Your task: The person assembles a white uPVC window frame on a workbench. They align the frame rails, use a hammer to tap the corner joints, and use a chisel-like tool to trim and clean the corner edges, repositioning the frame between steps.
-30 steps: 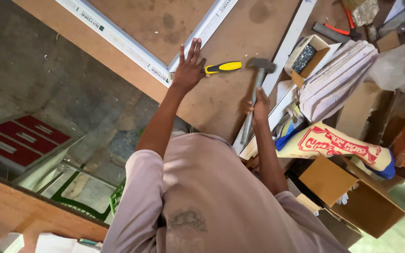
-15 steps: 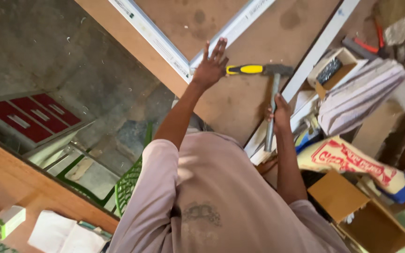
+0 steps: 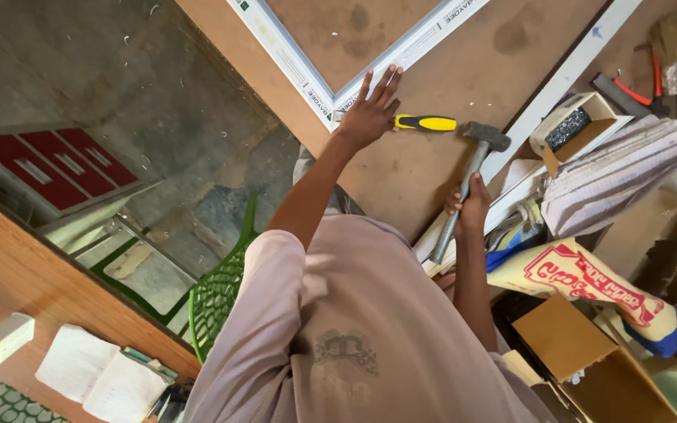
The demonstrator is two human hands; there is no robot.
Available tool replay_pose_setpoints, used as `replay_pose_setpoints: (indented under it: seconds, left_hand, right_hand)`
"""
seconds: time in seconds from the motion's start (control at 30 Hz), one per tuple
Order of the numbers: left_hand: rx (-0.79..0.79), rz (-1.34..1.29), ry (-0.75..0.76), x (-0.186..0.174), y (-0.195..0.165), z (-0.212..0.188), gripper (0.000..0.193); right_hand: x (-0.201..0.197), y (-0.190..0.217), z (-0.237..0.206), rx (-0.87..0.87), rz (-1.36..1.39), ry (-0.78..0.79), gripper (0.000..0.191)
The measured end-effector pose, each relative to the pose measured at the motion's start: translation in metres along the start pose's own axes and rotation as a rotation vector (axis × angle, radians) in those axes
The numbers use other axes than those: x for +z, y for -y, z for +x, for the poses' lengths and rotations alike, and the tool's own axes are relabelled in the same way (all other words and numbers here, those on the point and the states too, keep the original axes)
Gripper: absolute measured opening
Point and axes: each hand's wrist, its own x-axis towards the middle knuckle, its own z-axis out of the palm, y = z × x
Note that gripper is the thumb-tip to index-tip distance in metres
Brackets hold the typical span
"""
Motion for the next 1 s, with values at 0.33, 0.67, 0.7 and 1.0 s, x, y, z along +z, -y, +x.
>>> replay_pose_setpoints:
  seconds: [0.33, 0.67, 0.7, 1.0]
  left_hand:
    - [0.026, -0.016, 0.025, 0.005, -0.003, 0.002, 0.057]
    - [0.027, -0.021, 0.054, 0.004, 0.004, -0.002, 0.061]
    - [0.024, -0.020, 0.051, 0.003, 0.004, -0.003, 0.060]
    - [0.019, -0.011, 0.052, 0.002, 0.002, -0.014, 0.054]
  right_hand:
    - [0.003, 0.012, -0.004, 0.001, -0.222, -0.024, 0.028]
    - [0.010, -0.005, -0.004, 0.035, -0.210, -0.114, 0.027]
    - [0.011, -0.006, -0.003, 0.031, -0.218, -0.101, 0.026]
    - [-0.005, -0.012, -0.005, 0.019, 0.034, -0.032, 0.023]
